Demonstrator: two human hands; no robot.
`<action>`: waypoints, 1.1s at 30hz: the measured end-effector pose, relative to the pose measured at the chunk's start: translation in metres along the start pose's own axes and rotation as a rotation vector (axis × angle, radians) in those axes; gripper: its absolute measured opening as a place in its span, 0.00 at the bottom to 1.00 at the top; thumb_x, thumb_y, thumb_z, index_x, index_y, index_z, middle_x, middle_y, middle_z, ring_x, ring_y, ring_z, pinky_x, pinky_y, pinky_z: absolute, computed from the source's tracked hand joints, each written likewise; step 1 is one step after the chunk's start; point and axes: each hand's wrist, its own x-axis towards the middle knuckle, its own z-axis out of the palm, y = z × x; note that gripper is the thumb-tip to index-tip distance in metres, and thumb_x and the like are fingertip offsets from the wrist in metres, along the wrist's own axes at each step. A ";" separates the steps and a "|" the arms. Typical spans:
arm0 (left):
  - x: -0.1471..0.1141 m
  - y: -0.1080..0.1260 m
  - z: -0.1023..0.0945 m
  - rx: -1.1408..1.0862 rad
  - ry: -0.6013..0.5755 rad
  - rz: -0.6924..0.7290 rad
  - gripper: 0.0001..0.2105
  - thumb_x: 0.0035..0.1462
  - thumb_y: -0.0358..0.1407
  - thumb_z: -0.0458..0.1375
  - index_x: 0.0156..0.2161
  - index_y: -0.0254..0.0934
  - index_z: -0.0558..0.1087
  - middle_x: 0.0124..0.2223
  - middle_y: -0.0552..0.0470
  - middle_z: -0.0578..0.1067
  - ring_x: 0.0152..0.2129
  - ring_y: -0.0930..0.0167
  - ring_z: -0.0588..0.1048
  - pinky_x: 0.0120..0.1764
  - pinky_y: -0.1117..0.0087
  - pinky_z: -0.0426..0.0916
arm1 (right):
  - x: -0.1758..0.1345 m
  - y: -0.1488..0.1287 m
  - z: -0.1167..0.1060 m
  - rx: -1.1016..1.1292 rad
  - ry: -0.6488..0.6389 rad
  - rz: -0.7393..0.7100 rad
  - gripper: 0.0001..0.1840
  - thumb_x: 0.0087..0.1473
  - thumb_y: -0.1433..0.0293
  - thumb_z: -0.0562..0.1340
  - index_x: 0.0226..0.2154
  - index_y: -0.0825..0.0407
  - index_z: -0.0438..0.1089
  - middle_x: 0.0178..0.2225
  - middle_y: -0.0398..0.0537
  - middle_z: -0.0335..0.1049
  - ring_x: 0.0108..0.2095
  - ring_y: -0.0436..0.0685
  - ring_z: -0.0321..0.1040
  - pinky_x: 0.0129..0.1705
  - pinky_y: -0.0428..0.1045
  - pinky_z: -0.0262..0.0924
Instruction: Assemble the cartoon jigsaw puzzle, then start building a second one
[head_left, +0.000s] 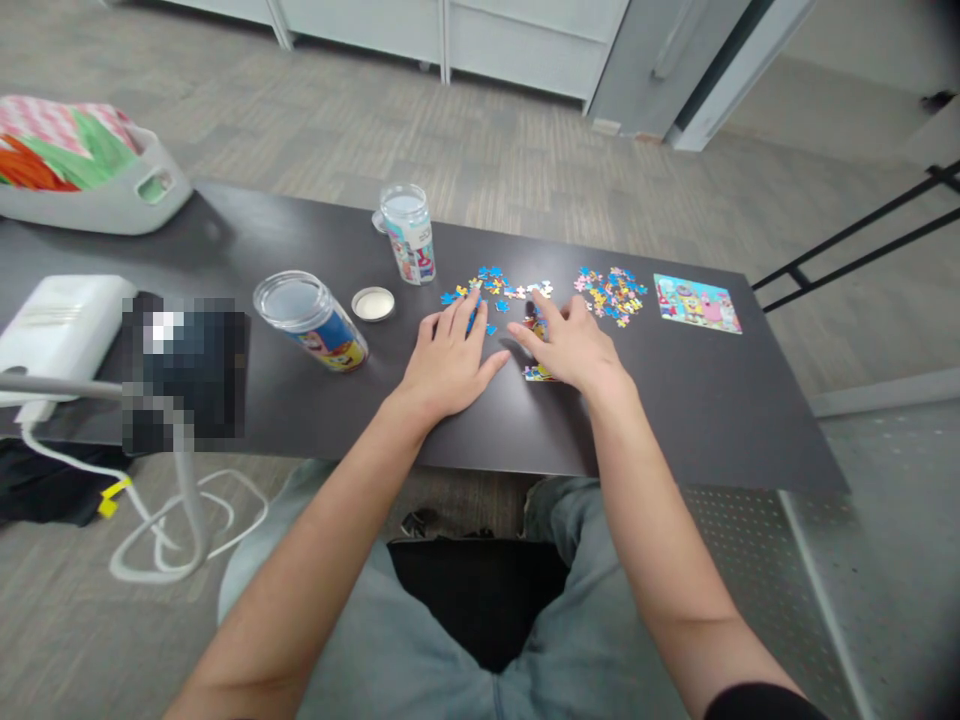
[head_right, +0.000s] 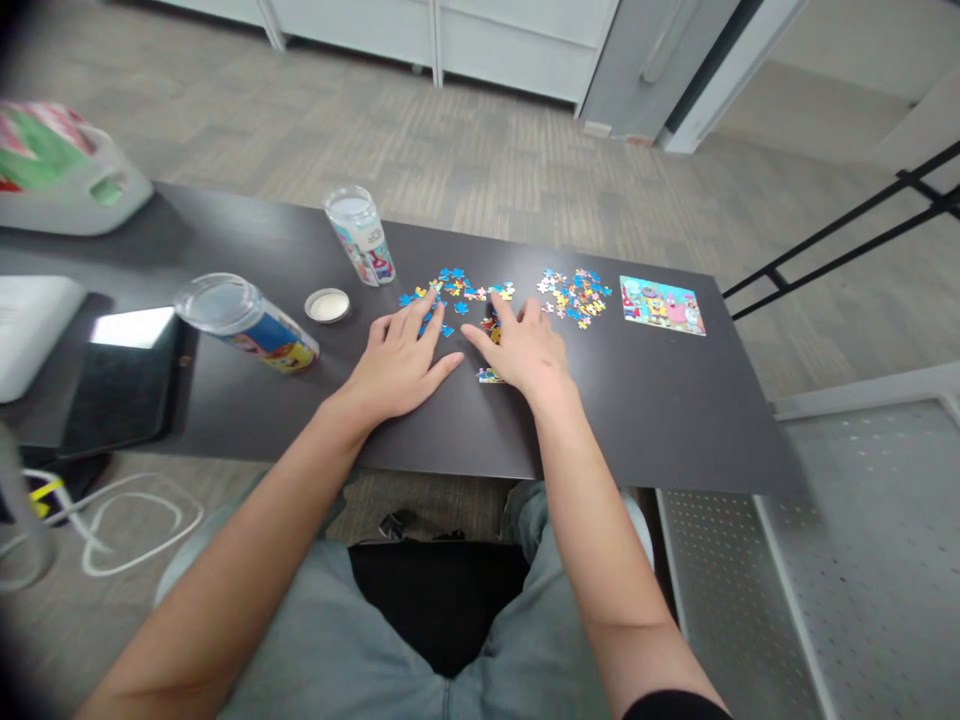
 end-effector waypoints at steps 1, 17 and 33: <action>-0.002 0.000 0.000 -0.001 -0.003 0.003 0.43 0.83 0.60 0.52 0.92 0.40 0.65 0.94 0.35 0.63 0.92 0.37 0.60 0.88 0.23 0.58 | 0.004 -0.001 0.003 -0.004 0.018 -0.014 0.52 0.84 0.35 0.64 0.94 0.44 0.67 0.78 0.83 0.71 0.77 1.01 0.74 0.73 0.90 0.73; -0.017 -0.001 -0.015 -0.006 -0.079 -0.019 0.44 0.82 0.62 0.53 0.93 0.47 0.64 0.97 0.42 0.57 0.93 0.37 0.56 0.90 0.24 0.56 | 0.032 0.056 0.005 0.311 0.087 -0.440 0.25 0.79 0.53 0.73 0.69 0.42 0.95 0.49 0.59 0.74 0.55 0.76 0.76 0.69 0.75 0.78; -0.009 -0.002 -0.008 -0.041 0.025 0.048 0.29 0.81 0.53 0.63 0.80 0.51 0.81 0.88 0.35 0.69 0.86 0.37 0.62 0.85 0.28 0.58 | 0.017 0.051 -0.008 0.331 -0.077 -0.482 0.16 0.74 0.58 0.77 0.59 0.37 0.96 0.54 0.54 0.75 0.55 0.70 0.77 0.68 0.67 0.78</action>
